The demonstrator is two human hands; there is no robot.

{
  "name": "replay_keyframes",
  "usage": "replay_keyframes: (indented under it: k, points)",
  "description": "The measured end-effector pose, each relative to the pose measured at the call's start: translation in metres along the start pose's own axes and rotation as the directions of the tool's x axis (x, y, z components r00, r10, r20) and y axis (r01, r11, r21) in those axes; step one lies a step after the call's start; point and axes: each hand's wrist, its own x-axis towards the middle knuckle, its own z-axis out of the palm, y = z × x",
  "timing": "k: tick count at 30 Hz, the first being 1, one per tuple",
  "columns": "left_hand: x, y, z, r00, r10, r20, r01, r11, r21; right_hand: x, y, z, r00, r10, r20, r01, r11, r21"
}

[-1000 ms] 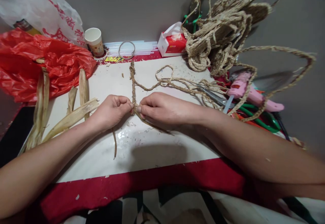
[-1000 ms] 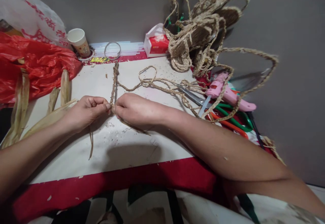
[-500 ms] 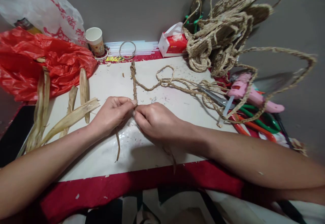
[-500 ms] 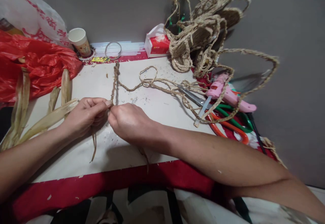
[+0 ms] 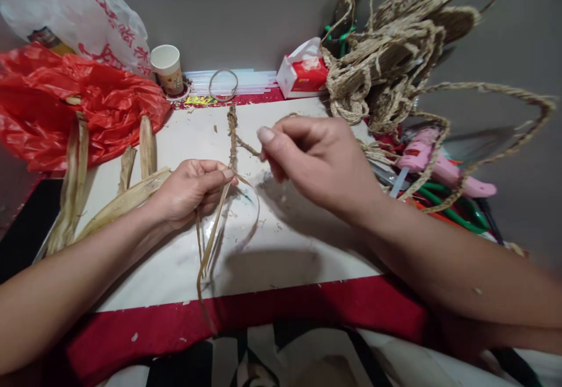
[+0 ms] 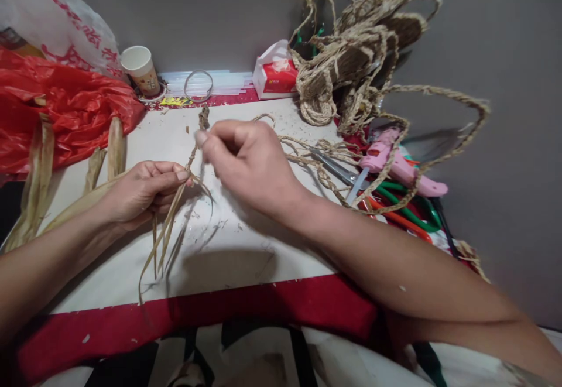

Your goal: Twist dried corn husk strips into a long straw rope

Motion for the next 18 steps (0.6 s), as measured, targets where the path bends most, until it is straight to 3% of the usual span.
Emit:
replay_keyframes:
  k: [2,4,7,10,14,18]
  points:
    - [0.000,0.000,-0.001,1.000,-0.015,0.007,0.015,1.000,-0.001,0.009,0.007,0.001,0.997,0.078,-0.001,-0.078,0.988,0.131]
    - [0.001,0.000,-0.001,1.000,-0.009,0.000,0.009,1.000,-0.002,0.013,0.015,0.005,0.980,0.156,0.127,-0.180,0.960,0.215]
    - [0.001,0.000,-0.001,1.000,0.002,-0.025,-0.002,1.000,0.005,0.014,0.023,0.008,0.936,0.227,0.269,-0.298,0.919,0.260]
    - [0.000,0.002,-0.002,1.000,0.018,-0.025,-0.018,1.000,-0.012,0.014,0.022,0.002,0.910,0.234,0.343,-0.324,0.917,0.234]
    - [-0.001,0.005,-0.005,0.998,0.048,-0.036,-0.050,0.998,-0.039,0.022,0.015,-0.023,0.876,0.204,0.436,-0.242,0.970,0.033]
    - [-0.001,0.005,-0.007,0.997,0.071,-0.027,-0.072,0.997,-0.032,0.031,0.008,-0.062,0.931,0.116,0.347,-0.004,0.952,-0.307]
